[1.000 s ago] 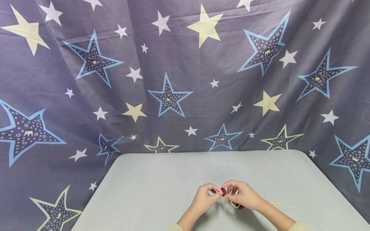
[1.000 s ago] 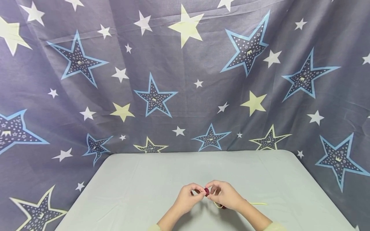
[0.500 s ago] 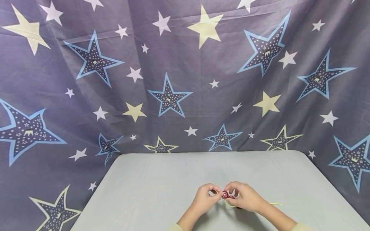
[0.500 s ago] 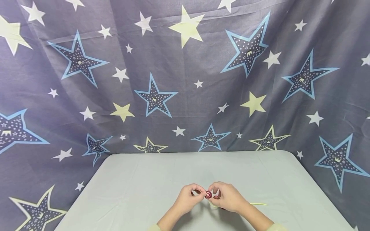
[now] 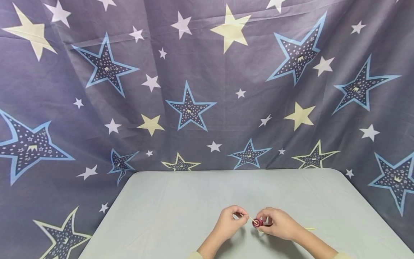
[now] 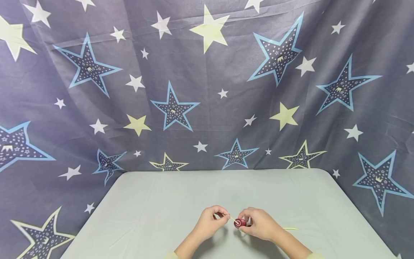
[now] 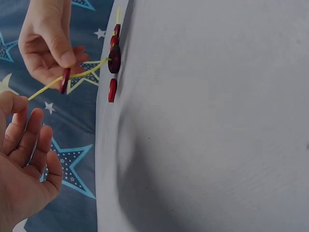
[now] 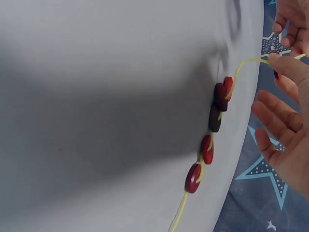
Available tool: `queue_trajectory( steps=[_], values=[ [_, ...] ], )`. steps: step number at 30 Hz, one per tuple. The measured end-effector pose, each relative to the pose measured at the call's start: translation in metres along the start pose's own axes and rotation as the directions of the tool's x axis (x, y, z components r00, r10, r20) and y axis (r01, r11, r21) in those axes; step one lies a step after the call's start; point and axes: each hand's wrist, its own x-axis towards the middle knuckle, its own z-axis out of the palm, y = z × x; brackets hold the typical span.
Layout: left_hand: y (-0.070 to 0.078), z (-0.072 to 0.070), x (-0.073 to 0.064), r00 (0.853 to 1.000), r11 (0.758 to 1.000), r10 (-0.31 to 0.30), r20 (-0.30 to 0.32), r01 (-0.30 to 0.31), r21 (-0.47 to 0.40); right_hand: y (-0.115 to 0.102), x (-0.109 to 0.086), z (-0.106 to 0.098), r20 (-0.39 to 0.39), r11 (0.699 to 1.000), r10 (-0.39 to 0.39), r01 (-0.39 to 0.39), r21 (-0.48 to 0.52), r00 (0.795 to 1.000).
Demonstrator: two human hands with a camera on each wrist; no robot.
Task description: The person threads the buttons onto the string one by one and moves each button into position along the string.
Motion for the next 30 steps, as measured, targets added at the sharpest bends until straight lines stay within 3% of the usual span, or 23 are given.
queue_trajectory(
  steps=[13,26,30],
  values=[
    [0.004,-0.001,-0.002,0.998,1.000,0.028,0.061,-0.028,0.006,0.012,-0.007,0.000,0.023,0.997,0.013,-0.011,-0.076,1.000],
    [0.009,-0.001,-0.002,0.998,0.999,0.040,0.055,-0.040,0.004,0.017,-0.010,0.004,0.068,0.990,0.047,-0.037,-0.135,0.997],
    [0.010,-0.001,-0.003,0.997,0.998,0.058,0.054,-0.059,0.003,0.020,-0.012,0.006,0.056,0.989,0.017,-0.009,-0.148,0.998]
  ],
)
